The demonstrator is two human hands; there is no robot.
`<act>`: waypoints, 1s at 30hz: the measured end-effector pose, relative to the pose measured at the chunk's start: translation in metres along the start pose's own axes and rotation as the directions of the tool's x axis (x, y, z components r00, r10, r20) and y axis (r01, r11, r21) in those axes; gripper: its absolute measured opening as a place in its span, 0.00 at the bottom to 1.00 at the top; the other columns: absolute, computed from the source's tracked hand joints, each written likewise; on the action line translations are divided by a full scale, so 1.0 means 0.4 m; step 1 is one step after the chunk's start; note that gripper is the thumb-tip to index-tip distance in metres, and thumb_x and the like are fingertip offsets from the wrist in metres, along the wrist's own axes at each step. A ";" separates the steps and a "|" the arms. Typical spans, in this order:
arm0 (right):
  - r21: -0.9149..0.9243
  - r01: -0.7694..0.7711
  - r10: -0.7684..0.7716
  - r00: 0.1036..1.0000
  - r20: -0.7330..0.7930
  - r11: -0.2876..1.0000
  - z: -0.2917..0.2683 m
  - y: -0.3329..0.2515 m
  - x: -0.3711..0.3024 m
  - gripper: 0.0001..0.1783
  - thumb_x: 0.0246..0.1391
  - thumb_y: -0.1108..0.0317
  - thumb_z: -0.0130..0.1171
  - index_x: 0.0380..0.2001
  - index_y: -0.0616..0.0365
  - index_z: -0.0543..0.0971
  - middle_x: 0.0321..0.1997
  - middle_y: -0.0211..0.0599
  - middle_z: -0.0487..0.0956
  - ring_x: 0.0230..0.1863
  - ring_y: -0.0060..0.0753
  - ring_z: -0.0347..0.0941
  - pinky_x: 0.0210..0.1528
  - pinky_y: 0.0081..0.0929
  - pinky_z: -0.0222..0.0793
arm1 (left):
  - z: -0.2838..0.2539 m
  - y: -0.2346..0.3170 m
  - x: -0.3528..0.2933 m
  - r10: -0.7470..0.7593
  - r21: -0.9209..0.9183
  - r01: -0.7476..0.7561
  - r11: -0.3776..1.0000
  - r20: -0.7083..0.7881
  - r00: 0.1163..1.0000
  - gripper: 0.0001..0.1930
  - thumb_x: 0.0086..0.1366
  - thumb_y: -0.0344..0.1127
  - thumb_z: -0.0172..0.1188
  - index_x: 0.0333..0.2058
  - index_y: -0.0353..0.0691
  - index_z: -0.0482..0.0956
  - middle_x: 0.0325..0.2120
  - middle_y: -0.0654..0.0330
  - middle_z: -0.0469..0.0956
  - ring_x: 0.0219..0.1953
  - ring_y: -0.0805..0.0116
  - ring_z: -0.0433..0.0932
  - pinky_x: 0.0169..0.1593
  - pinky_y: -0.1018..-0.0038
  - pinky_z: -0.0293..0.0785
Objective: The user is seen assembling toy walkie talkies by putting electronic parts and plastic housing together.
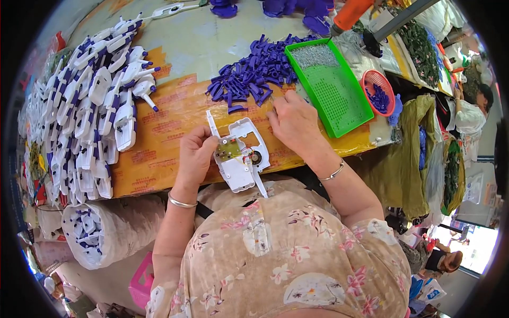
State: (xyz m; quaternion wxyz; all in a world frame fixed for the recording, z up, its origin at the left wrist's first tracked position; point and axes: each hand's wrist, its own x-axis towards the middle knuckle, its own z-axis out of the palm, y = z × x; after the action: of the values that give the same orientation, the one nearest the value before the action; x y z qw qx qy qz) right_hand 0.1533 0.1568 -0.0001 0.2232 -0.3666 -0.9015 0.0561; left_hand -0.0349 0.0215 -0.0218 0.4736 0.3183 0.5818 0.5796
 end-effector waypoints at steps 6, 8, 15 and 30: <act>0.201 -0.034 0.009 0.992 0.127 0.979 -0.009 0.020 -0.026 0.05 0.47 0.68 0.58 0.25 0.59 0.76 0.29 0.40 0.72 0.31 0.45 0.72 0.32 0.37 0.67 | 0.008 0.014 -0.002 -0.036 -0.002 0.036 0.999 -0.014 0.999 0.04 0.59 0.26 0.52 0.25 0.34 0.72 0.22 0.74 0.68 0.25 0.86 0.61 0.27 0.85 0.58; 0.196 -0.068 0.032 0.983 0.183 0.978 -0.025 0.014 -0.030 0.05 0.46 0.70 0.57 0.27 0.59 0.75 0.33 0.41 0.73 0.36 0.44 0.73 0.36 0.35 0.69 | 0.007 0.014 -0.002 -0.038 -0.013 0.038 0.999 -0.012 0.999 0.04 0.60 0.26 0.51 0.25 0.34 0.72 0.22 0.74 0.68 0.25 0.86 0.61 0.27 0.85 0.58; 0.181 0.002 -0.027 0.990 0.136 0.983 -0.032 0.013 -0.045 0.05 0.46 0.71 0.59 0.28 0.58 0.76 0.31 0.38 0.72 0.34 0.43 0.71 0.34 0.34 0.67 | 0.000 0.009 -0.003 -0.042 -0.015 0.042 0.999 -0.007 0.999 0.04 0.60 0.26 0.51 0.26 0.35 0.72 0.22 0.74 0.68 0.24 0.87 0.61 0.26 0.86 0.57; 0.712 -0.197 0.091 0.979 0.185 0.674 -0.043 0.014 -0.056 0.06 0.54 0.76 0.53 0.36 0.64 0.75 0.25 0.30 0.74 0.26 0.18 0.65 0.28 0.18 0.63 | 0.009 0.025 -0.006 -0.150 -0.143 0.146 0.979 -0.016 0.989 0.04 0.60 0.27 0.51 0.28 0.35 0.73 0.23 0.70 0.71 0.23 0.86 0.66 0.25 0.87 0.65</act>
State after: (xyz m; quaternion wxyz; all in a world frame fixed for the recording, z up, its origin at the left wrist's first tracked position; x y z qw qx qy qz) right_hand 0.1787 0.1445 0.0057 0.2839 -0.3135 -0.7864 0.4502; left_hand -0.0326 0.0220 -0.0111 0.5289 0.2320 0.5678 0.5866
